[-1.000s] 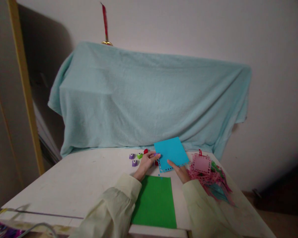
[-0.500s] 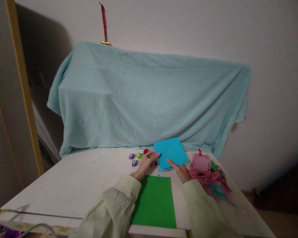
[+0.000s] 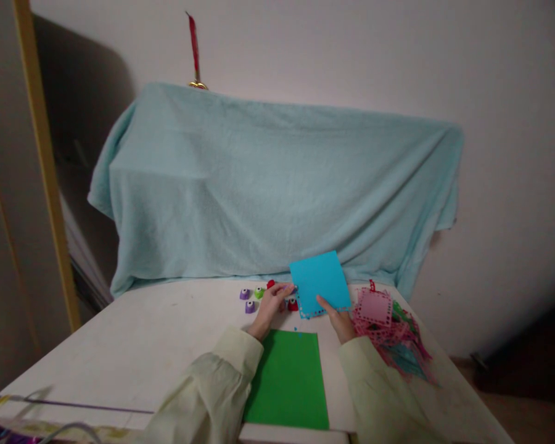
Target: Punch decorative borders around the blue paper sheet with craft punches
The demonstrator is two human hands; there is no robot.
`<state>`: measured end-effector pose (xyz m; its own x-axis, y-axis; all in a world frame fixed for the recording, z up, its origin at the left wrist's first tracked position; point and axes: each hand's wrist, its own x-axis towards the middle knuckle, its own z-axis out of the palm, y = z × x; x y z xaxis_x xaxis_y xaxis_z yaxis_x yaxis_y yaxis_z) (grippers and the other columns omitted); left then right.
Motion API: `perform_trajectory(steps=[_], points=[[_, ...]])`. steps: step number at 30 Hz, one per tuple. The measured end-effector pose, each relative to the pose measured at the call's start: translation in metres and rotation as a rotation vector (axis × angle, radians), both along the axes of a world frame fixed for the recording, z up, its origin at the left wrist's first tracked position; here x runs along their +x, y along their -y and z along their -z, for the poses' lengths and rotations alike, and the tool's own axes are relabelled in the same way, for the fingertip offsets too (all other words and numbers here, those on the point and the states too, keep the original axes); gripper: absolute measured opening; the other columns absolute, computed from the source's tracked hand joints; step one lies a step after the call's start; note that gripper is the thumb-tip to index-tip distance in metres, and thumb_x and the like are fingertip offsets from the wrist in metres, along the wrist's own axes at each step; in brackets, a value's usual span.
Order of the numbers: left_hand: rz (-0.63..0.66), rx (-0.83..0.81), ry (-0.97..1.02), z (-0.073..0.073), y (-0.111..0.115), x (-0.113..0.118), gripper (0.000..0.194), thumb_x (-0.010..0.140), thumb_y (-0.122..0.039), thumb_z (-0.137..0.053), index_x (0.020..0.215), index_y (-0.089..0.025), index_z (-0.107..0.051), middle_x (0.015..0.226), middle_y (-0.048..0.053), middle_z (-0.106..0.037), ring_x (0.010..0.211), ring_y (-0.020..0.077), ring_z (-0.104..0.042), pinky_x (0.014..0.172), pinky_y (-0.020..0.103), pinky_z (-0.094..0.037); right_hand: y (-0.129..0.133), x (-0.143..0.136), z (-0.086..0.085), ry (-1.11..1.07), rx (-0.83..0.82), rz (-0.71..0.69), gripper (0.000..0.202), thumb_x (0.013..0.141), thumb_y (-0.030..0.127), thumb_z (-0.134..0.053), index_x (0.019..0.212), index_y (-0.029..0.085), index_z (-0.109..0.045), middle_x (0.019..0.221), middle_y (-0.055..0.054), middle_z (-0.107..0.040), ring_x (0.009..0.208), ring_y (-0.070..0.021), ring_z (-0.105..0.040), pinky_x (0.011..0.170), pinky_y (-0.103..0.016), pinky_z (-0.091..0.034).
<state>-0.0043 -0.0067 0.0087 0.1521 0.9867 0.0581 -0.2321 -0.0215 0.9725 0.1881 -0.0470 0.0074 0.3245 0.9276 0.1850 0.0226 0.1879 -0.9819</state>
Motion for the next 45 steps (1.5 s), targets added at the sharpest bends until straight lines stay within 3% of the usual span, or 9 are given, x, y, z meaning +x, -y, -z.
perform_trajectory(steps=[5, 11, 18, 22, 27, 34, 38, 42, 45], points=[[-0.018, -0.015, 0.085, 0.003, -0.001, 0.000, 0.043, 0.071, -0.058, -0.063, 0.075, -0.015, -0.061, 0.036, -0.009, -0.034, 0.031, 0.0063, -0.031, 0.036, 0.020, -0.026, -0.002, 0.002, 0.003, 0.006, 0.005, 0.035, 0.073, 0.063, 0.047, -0.072, 0.129, 0.021, -0.052, 0.126, -0.005, -0.058, 0.124, -0.0267, -0.046, 0.109, -0.045, -0.030], [-0.004, -0.127, 0.183, 0.005, -0.004, 0.003, 0.054, 0.069, -0.070, -0.054, 0.064, -0.016, -0.056, 0.034, -0.007, -0.037, 0.027, 0.0061, -0.028, 0.035, 0.021, -0.027, -0.005, 0.004, 0.006, 0.001, 0.000, 0.035, 0.075, 0.062, 0.048, -0.073, 0.129, 0.022, -0.052, 0.127, -0.004, -0.057, 0.124, -0.0273, -0.046, 0.108, -0.045, -0.031], [0.052, -0.197, 0.284, 0.008, -0.007, -0.006, 0.054, 0.075, -0.069, -0.044, 0.077, -0.016, -0.056, 0.059, 0.004, -0.065, 0.027, 0.0041, -0.024, 0.033, 0.021, -0.023, -0.008, 0.007, 0.012, 0.008, 0.005, 0.043, 0.076, 0.064, 0.045, -0.073, 0.132, 0.023, -0.048, 0.132, -0.004, -0.053, 0.122, -0.0260, -0.048, 0.107, -0.044, -0.033], [0.019, -0.225, 0.318, 0.011, -0.010, -0.009, 0.052, 0.074, -0.068, -0.042, 0.070, -0.017, -0.052, 0.049, 0.002, -0.060, 0.026, 0.0041, -0.023, 0.032, 0.019, -0.019, -0.008, 0.008, 0.013, 0.014, 0.011, 0.044, 0.073, 0.065, 0.045, -0.072, 0.130, 0.023, -0.050, 0.128, -0.004, -0.056, 0.123, -0.0249, -0.048, 0.107, -0.044, -0.032], [-0.043, -0.232, 0.292, 0.012, -0.009, -0.009, 0.055, 0.070, -0.073, -0.043, 0.057, -0.020, -0.047, 0.033, -0.004, -0.042, 0.027, 0.0075, -0.033, 0.033, 0.020, -0.022, -0.008, 0.008, 0.013, 0.000, 0.006, 0.038, 0.076, 0.065, 0.042, -0.072, 0.134, 0.024, -0.045, 0.129, -0.003, -0.056, 0.123, -0.0252, -0.047, 0.108, -0.046, -0.031], [0.022, -0.176, 0.321, 0.006, -0.004, -0.008, 0.055, 0.073, -0.070, -0.046, 0.049, -0.020, -0.045, 0.032, -0.005, -0.036, 0.028, 0.0078, -0.034, 0.037, 0.021, -0.028, -0.007, 0.007, 0.011, 0.000, -0.001, 0.051, 0.074, 0.063, 0.043, -0.073, 0.131, 0.023, -0.050, 0.125, -0.004, -0.059, 0.121, -0.0262, -0.049, 0.107, -0.044, -0.034], [0.011, -0.162, 0.327, 0.008, -0.007, -0.007, 0.057, 0.073, -0.070, -0.046, 0.053, -0.017, -0.052, 0.038, -0.003, -0.043, 0.031, 0.0072, -0.038, 0.037, 0.021, -0.030, -0.005, 0.005, 0.006, -0.002, 0.015, 0.044, 0.072, 0.063, 0.045, -0.072, 0.128, 0.023, -0.052, 0.125, -0.004, -0.058, 0.122, -0.0259, -0.048, 0.106, -0.044, -0.034], [0.036, -0.069, 0.296, 0.011, -0.008, -0.006, 0.055, 0.077, -0.067, -0.046, 0.063, -0.015, -0.057, 0.036, -0.007, -0.036, 0.029, 0.0055, -0.031, 0.038, 0.021, -0.032, -0.003, 0.005, 0.002, 0.010, 0.008, 0.034, 0.070, 0.063, 0.044, -0.073, 0.127, 0.023, -0.054, 0.123, -0.004, -0.060, 0.124, -0.0258, -0.047, 0.108, -0.043, -0.032], [0.000, -0.059, 0.291, 0.014, -0.008, -0.005, 0.048, 0.075, -0.062, -0.055, 0.069, -0.015, -0.058, 0.041, -0.008, -0.038, 0.031, 0.0045, -0.031, 0.038, 0.020, -0.033, -0.003, 0.004, 0.002, 0.003, 0.012, 0.039, 0.071, 0.063, 0.044, -0.073, 0.128, 0.022, -0.053, 0.123, -0.004, -0.060, 0.123, -0.0262, -0.048, 0.107, -0.043, -0.033]])
